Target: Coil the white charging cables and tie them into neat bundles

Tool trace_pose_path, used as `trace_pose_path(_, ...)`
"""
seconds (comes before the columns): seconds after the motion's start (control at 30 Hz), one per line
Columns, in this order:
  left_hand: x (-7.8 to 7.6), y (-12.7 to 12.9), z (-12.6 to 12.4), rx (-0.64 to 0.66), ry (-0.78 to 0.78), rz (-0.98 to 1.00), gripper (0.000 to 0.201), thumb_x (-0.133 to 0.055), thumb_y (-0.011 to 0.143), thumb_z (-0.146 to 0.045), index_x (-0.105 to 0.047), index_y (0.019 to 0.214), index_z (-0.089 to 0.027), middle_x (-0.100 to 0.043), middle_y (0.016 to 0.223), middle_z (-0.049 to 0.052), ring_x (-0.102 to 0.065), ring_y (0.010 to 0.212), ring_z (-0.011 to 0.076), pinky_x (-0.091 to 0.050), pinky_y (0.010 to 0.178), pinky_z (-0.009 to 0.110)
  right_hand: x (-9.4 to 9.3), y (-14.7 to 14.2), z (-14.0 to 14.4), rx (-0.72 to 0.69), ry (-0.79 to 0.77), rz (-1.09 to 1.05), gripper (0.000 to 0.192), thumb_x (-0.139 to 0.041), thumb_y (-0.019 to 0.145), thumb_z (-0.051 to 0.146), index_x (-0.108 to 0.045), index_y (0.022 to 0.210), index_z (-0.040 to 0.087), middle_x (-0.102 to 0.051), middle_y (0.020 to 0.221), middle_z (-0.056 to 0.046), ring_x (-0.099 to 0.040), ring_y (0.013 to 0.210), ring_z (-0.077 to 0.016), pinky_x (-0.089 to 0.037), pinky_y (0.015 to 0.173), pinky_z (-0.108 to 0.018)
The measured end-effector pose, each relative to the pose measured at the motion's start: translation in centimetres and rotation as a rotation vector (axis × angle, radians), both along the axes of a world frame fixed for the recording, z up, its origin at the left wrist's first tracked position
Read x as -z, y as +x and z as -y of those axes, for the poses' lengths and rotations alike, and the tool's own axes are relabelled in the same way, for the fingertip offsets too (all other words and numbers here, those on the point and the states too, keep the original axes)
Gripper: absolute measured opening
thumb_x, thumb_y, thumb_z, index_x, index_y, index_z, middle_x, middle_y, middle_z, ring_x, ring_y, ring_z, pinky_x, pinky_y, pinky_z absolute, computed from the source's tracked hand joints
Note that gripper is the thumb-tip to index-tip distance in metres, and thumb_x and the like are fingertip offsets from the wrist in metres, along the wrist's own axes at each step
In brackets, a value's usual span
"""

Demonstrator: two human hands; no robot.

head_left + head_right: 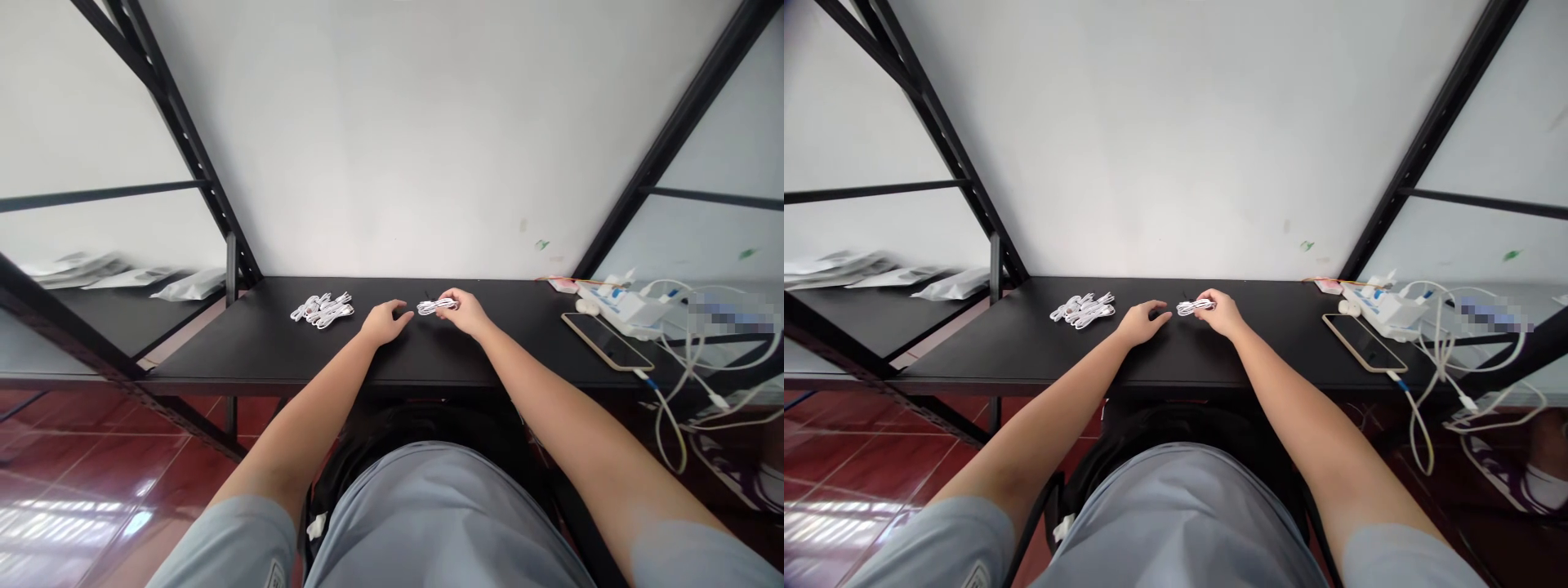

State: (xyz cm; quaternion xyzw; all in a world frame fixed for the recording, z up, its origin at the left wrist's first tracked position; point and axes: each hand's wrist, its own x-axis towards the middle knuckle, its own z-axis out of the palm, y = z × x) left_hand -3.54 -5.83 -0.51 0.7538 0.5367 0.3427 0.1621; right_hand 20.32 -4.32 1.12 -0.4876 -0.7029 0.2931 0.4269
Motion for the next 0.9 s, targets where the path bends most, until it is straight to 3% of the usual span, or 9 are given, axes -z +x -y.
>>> trace_pose_path(0.17, -0.1, 0.9, 0.1, 0.156, 0.067, 0.216, 0.041, -0.062, 0.091, -0.042, -0.065, 0.126, -0.02, -0.073, 0.118, 0.008, -0.068, 0.109, 0.0212, -0.056, 0.089, 0.031, 1.1, -1.5, 0.5, -0.103, -0.062, -0.136, 0.025, -0.074, 0.067, 0.021, -0.063, 0.089, 0.02, -0.072, 0.077, 0.0, -0.069, 0.067, -0.0167, -0.057, 0.068, -0.03)
trace_pose_path(0.3, -0.3, 1.2, -0.1, 0.158, 0.086, 0.263, 0.037, -0.062, 0.091, -0.036, -0.065, 0.125, -0.02, -0.076, 0.104, 0.006, -0.071, 0.094, 0.0175, -0.056, 0.089, 0.031, 1.3, -1.6, 0.8, -0.099, -0.062, -0.116, 0.026, -0.072, 0.07, 0.017, -0.066, 0.095, 0.019, -0.073, 0.08, -0.002, -0.07, 0.068, -0.0165, -0.058, 0.07, -0.03)
trace_pose_path(0.4, -0.9, 1.7, -0.4, 0.124, 0.084, 0.218, 0.033, -0.063, 0.09, -0.034, -0.068, 0.12, -0.02, -0.076, 0.096, 0.004, -0.07, 0.086, 0.0165, -0.056, 0.087, 0.031, 1.4, -1.4, 1.0, -0.089, -0.049, -0.071, 0.031, -0.07, 0.074, 0.016, -0.069, 0.106, 0.017, -0.074, 0.081, -0.003, -0.07, 0.068, -0.0163, -0.057, 0.073, -0.031)
trace_pose_path(0.6, -1.8, 3.2, -0.7, 0.137, 0.112, 0.1, 0.032, -0.061, 0.091, -0.026, -0.067, 0.122, -0.022, -0.072, 0.107, 0.004, -0.067, 0.085, 0.0155, -0.055, 0.086, 0.03, 1.5, -1.0, 1.0, -0.06, -0.012, 0.011, 0.031, -0.068, 0.078, 0.018, -0.071, 0.109, 0.017, -0.073, 0.078, -0.002, -0.069, 0.067, -0.0159, -0.055, 0.074, -0.031)
trace_pose_path(0.73, -1.4, 3.2, -0.1, 0.126, 0.229, -0.011, 0.019, -0.057, 0.094, -0.03, -0.07, 0.103, -0.02, -0.068, 0.101, 0.006, -0.065, 0.088, 0.018, -0.053, 0.088, 0.033, 1.4, -0.8, 1.0, -0.018, 0.083, 0.086, 0.027, -0.067, 0.078, 0.017, -0.074, 0.104, 0.019, -0.073, 0.089, -0.003, -0.067, 0.072, -0.0154, -0.053, 0.076, -0.031)
trace_pose_path(0.9, -0.7, 2.8, 0.4, 0.17, 0.312, -0.044, 0.015, -0.061, 0.092, -0.031, -0.069, 0.101, -0.021, -0.063, 0.105, 0.007, -0.062, 0.099, 0.0208, -0.051, 0.091, 0.035, 1.6, -0.7, 1.1, 0.027, 0.209, 0.163, 0.02, -0.069, 0.079, 0.019, -0.076, 0.098, 0.022, -0.07, 0.093, -0.004, -0.065, 0.081, -0.0172, -0.05, 0.079, -0.031)
